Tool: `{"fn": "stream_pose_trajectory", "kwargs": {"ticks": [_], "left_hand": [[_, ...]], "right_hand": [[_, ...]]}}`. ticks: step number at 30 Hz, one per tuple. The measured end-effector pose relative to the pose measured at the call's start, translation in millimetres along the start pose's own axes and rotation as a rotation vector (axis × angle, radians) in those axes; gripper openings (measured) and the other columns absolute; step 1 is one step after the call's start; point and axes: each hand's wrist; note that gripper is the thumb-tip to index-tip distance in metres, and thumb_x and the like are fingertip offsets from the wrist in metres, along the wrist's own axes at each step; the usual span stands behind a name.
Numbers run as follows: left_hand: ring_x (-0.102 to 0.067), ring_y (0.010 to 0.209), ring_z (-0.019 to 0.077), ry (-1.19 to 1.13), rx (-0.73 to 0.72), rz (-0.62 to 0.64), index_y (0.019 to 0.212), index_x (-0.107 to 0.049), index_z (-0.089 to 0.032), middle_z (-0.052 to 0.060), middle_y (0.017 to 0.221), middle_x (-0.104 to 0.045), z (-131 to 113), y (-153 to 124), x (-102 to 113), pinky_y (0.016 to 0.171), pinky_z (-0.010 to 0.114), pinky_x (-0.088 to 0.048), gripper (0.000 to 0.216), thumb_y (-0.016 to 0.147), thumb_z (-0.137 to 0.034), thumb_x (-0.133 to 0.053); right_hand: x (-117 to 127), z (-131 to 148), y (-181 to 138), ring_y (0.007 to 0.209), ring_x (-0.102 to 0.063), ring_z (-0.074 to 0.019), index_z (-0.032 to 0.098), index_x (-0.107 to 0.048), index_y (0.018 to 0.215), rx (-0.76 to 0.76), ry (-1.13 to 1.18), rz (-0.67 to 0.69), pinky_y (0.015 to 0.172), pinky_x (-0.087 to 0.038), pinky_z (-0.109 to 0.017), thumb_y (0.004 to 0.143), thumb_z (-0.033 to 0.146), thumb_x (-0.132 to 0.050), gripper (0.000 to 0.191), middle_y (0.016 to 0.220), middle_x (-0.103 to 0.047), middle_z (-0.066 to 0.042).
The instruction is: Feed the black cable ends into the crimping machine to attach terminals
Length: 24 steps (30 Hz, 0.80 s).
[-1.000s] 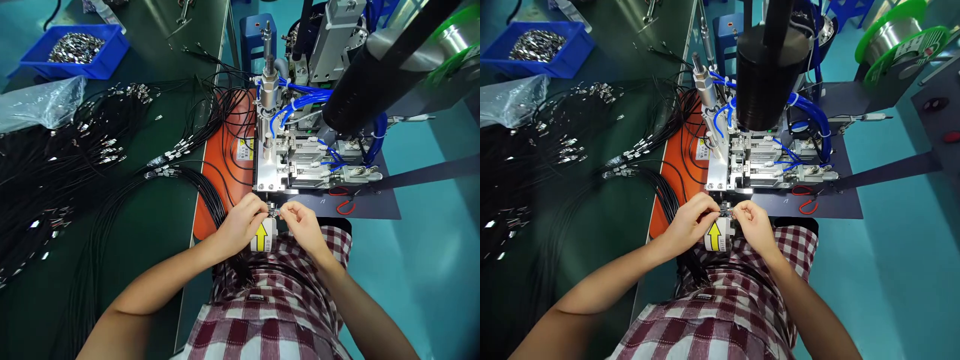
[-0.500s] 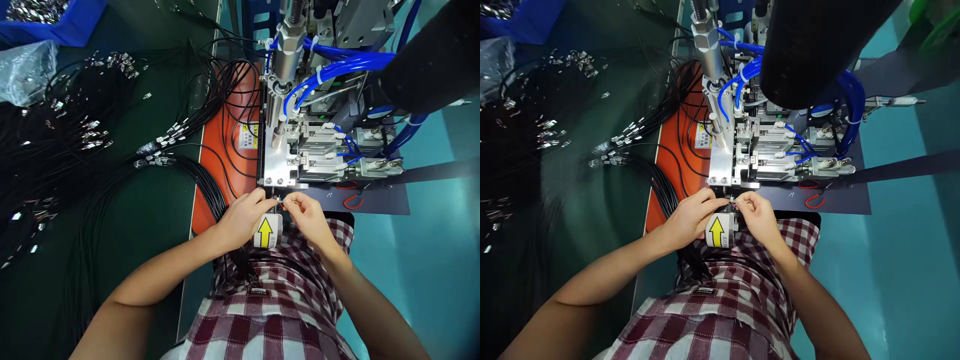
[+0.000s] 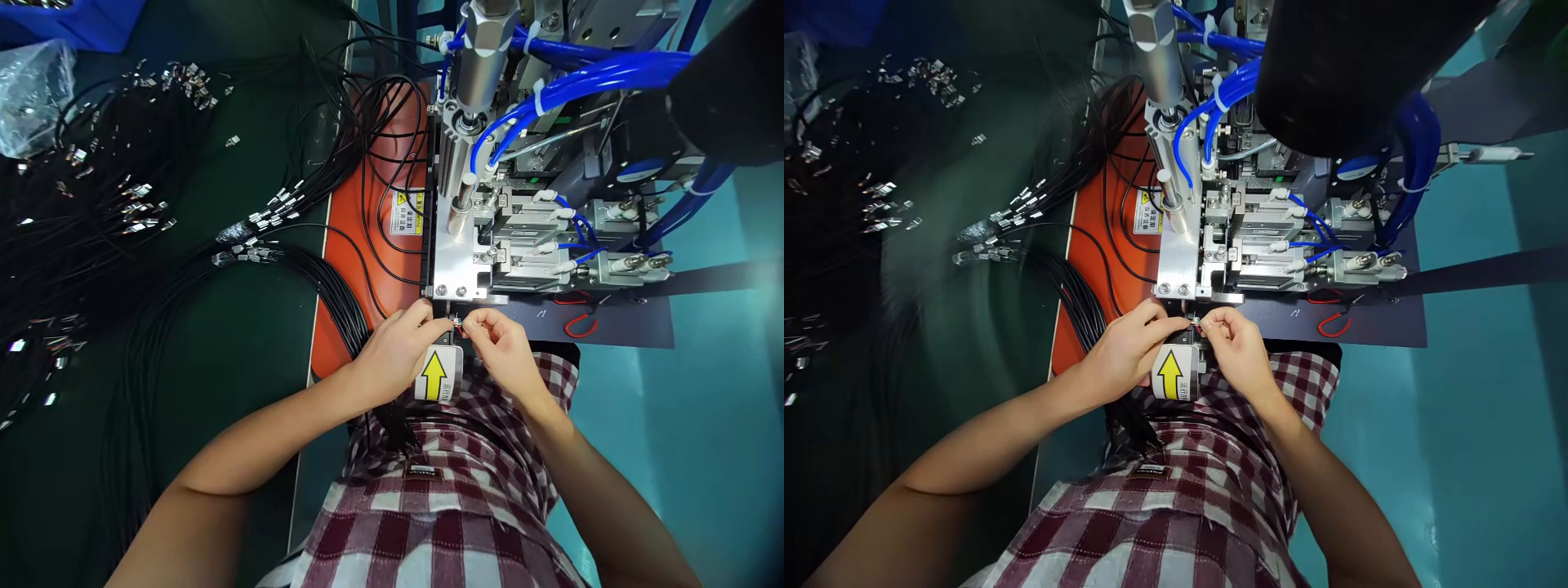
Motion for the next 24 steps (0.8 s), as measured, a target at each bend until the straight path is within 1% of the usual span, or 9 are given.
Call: {"fn": "stream_pose_trajectory", "kwargs": {"ticks": [6, 12, 18, 24], "left_hand": [[-0.056, 0.084, 0.0170, 0.021, 0.003, -0.020, 0.114, -0.062, -0.017, 0.006, 0.090, -0.052, 0, 1, -1, 0.073, 0.029, -0.052, 0.035, 0.093, -0.010, -0.036], [-0.057, 0.083, 0.0183, 0.047, 0.004, -0.001, 0.115, -0.062, -0.014, 0.008, 0.092, -0.053, -1, 1, -1, 0.072, 0.030, -0.052, 0.034, 0.092, -0.010, -0.037], [-0.057, 0.083, 0.0184, 0.070, 0.016, 0.007, 0.114, -0.062, -0.015, 0.008, 0.090, -0.053, -2, 1, -1, 0.073, 0.030, -0.053, 0.033, 0.093, -0.012, -0.036], [-0.058, 0.083, 0.0185, 0.097, 0.025, 0.012, 0.113, -0.062, -0.016, 0.008, 0.092, -0.053, -2, 1, -2, 0.072, 0.031, -0.053, 0.034, 0.093, -0.011, -0.035]], "right_hand": [[-1, -1, 1, 0.047, -0.032, -0.0095, 0.019, -0.057, 0.079, 0.002, -0.006, -0.020, 0.044, -0.025, -0.025, 0.085, 0.042, -0.059, 0.024, 0.055, -0.042, 0.005], [-1, -5, 1, 0.048, -0.034, -0.0098, 0.019, -0.056, 0.080, 0.021, -0.017, -0.006, 0.044, -0.026, -0.025, 0.087, 0.040, -0.057, 0.022, 0.056, -0.043, 0.005], [-2, -10, 0, 0.049, -0.035, -0.0103, 0.020, -0.056, 0.081, 0.063, -0.036, -0.022, 0.047, -0.028, -0.025, 0.088, 0.041, -0.057, 0.022, 0.060, -0.044, 0.004], [-5, -11, 0, 0.051, -0.039, -0.0114, 0.021, -0.054, 0.082, 0.062, 0.028, -0.026, 0.048, -0.030, -0.026, 0.087, 0.042, -0.057, 0.022, 0.064, -0.048, 0.003]]}}
Point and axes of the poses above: each hand's wrist, its own y-axis towards the middle knuckle, its own x-axis out of the back of the hand, z = x × y
